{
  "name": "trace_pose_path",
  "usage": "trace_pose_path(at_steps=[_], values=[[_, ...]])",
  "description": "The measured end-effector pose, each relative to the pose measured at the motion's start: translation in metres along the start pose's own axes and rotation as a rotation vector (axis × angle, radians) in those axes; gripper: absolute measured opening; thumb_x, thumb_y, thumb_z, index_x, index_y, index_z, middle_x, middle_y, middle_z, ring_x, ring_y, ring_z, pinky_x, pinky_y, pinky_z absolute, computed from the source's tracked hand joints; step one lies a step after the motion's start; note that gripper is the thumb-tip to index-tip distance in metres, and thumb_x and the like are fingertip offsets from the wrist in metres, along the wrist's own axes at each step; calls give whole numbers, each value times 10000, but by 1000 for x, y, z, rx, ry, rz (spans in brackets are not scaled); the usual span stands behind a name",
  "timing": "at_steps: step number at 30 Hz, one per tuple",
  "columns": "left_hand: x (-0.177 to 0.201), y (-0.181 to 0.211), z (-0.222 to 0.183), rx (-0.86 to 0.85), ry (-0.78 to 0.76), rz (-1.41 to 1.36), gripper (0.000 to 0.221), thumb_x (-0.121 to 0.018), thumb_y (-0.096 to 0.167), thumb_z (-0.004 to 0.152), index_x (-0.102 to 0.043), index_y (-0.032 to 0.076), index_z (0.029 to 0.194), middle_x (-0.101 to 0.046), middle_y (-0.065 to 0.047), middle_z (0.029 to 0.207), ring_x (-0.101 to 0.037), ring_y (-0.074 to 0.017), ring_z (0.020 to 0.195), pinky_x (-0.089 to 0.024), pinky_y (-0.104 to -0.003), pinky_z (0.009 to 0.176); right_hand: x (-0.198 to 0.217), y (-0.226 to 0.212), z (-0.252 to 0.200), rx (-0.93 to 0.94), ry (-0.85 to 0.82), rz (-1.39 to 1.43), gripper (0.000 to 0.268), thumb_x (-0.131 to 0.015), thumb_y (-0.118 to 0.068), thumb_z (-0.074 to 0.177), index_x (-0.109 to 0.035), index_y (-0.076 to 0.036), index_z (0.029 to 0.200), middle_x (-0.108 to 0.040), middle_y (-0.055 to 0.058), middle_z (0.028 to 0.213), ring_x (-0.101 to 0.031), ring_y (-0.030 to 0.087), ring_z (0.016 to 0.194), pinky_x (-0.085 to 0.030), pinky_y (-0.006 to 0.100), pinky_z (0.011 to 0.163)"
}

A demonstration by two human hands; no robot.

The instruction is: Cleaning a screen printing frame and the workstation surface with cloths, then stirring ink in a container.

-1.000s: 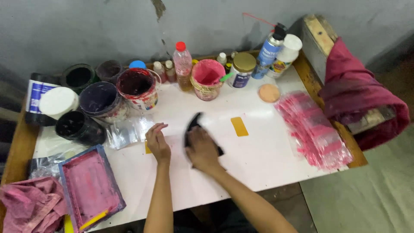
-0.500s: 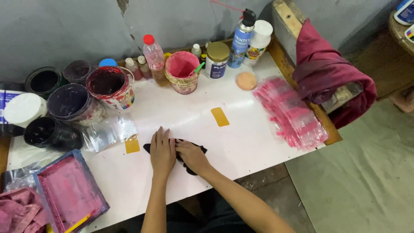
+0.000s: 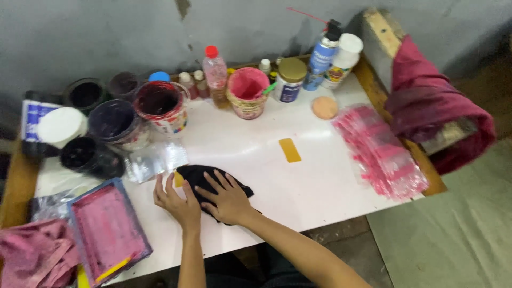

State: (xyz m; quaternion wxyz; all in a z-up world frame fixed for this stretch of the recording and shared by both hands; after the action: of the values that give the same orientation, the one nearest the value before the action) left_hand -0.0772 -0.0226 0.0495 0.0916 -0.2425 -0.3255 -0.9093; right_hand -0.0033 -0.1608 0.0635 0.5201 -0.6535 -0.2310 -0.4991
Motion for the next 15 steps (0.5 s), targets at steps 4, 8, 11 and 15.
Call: trace_pose_path(at_steps=[4,8,11,15], values=[[11,5,5,23,82,-43,328,-588,310,1060,-633,108,1314,-522,-143,1429,-433,-380,1321,-306,-488,1117,-10,24,55,9,13,-22,589,-320,-544,1078,-365,-297,1610,-302,154,1692,-233,419,1564,-197,575,1245],[22,7,5,294,55,-189,313,-487,322,1100,-601,143,1330,-509,-93,1435,-413,-323,1359,-293,-496,1149,5,70,71,-146,250,-129,556,-312,-380,1100,-418,-90,1562,-403,234,1580,-326,407,1490,-191,524,1232],[24,5,5,379,68,-231,321,-449,353,1115,-596,158,1324,-512,-93,1433,-424,-317,1369,-291,-511,1164,10,62,56,-386,134,-121,632,-233,-411,1109,-275,-55,1629,-227,236,1689,-152,402,1575,-76,540,1255],[29,14,11,406,74,-213,387,-424,309,1093,-651,69,1293,-580,-75,1412,-456,-286,1362,-346,-482,1137,-48,26,47,-343,355,-315,680,-329,-427,1052,-294,-18,1593,-256,240,1661,-193,431,1539,-118,556,1244]])
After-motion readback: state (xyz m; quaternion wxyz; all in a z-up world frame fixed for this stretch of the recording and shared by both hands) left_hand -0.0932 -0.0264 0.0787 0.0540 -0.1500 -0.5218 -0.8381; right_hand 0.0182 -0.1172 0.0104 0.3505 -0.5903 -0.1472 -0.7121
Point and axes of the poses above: each hand's wrist, its own z-axis towards the middle knuckle, its own x-axis out of the back of the hand, y = z × x, the point moved 4 cm from there along z, towards the middle knuckle
